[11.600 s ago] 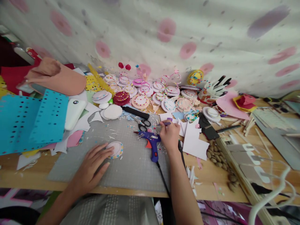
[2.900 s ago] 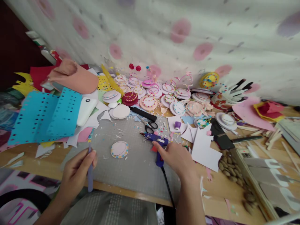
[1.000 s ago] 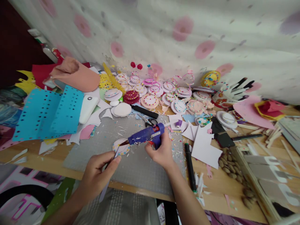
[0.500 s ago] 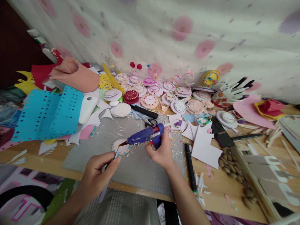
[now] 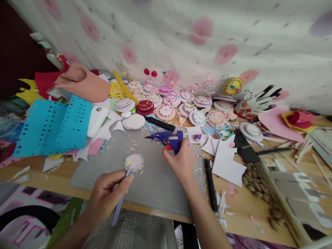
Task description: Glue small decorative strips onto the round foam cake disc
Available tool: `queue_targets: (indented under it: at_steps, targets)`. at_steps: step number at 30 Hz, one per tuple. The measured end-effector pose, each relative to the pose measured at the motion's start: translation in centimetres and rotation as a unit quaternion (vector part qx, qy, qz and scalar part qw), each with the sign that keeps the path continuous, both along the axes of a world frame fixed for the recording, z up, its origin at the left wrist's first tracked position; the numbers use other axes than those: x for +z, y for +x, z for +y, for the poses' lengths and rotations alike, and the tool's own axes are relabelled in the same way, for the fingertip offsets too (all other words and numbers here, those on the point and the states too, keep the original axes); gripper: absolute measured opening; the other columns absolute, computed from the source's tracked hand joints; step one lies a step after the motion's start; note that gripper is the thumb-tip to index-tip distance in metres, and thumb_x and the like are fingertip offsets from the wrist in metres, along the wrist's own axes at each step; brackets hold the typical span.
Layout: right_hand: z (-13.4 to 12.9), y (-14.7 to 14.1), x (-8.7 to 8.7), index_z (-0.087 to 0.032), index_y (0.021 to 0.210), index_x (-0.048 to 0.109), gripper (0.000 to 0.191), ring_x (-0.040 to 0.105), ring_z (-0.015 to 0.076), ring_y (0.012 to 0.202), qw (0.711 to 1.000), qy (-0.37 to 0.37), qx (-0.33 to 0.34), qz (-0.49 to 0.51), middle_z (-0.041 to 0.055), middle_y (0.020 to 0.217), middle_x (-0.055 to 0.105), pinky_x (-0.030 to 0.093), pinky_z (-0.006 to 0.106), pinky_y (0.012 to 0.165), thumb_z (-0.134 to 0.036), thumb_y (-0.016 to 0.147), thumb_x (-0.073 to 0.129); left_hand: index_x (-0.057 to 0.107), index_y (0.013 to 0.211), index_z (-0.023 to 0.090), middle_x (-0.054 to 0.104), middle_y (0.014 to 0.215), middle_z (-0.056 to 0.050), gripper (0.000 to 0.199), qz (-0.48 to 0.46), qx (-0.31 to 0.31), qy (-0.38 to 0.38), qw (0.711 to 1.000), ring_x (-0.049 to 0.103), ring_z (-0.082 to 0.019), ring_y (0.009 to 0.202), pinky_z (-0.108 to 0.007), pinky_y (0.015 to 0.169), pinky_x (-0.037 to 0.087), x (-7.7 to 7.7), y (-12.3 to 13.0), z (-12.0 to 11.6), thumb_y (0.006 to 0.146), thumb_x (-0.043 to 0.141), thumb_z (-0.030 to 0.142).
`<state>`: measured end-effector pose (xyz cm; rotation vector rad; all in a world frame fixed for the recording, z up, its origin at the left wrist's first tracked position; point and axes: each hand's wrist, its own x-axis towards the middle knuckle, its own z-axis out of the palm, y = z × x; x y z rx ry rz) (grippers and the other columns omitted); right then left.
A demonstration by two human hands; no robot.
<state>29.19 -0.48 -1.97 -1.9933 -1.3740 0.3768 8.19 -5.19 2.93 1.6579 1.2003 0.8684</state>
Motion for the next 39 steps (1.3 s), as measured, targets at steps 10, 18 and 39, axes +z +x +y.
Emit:
queue_targets:
  at_steps: [10,18,39]
  targets:
    - [0.6,1.5,-1.4,-0.019,0.089,0.045,0.042,0.056,0.0259,0.067,0.990,-0.114,-0.025,-0.074,0.0071,0.074,0.058,0.037,0.031,0.055,-0.054,0.073,0.060,0.051,0.051,0.016,0.038,0.048,0.004,0.041,-0.089,0.017,-0.137,0.986,0.035,-0.008,0.046,-0.021,0.045,0.026,-0.7,0.0,-0.6,0.087,0.052,0.036]
    - [0.3,1.6,-1.2,-0.017,0.088,0.047,0.032,0.051,0.0292,0.081,0.970,0.113,-0.012,-0.214,0.0113,0.083,0.053,0.042,0.044,0.072,-0.045,0.080,0.060,0.062,0.055,0.015,0.032,0.040,0.006,0.040,-0.139,0.073,-0.255,0.954,0.027,-0.006,0.035,-0.021,0.037,0.015,-1.0,0.3,-0.4,0.079,0.059,0.047]
    - [-2.8,-3.6,-0.1,-0.020,0.056,0.045,0.039,0.037,0.0148,0.054,0.783,0.382,0.458,-0.179,-0.0014,0.050,0.042,0.029,0.028,0.054,-0.010,0.092,0.037,0.034,0.044,0.020,0.028,0.042,0.007,0.043,-0.079,0.099,-0.176,0.976,0.030,-0.007,0.041,-0.022,0.041,0.022,-2.8,3.6,1.4,0.077,0.055,0.039]
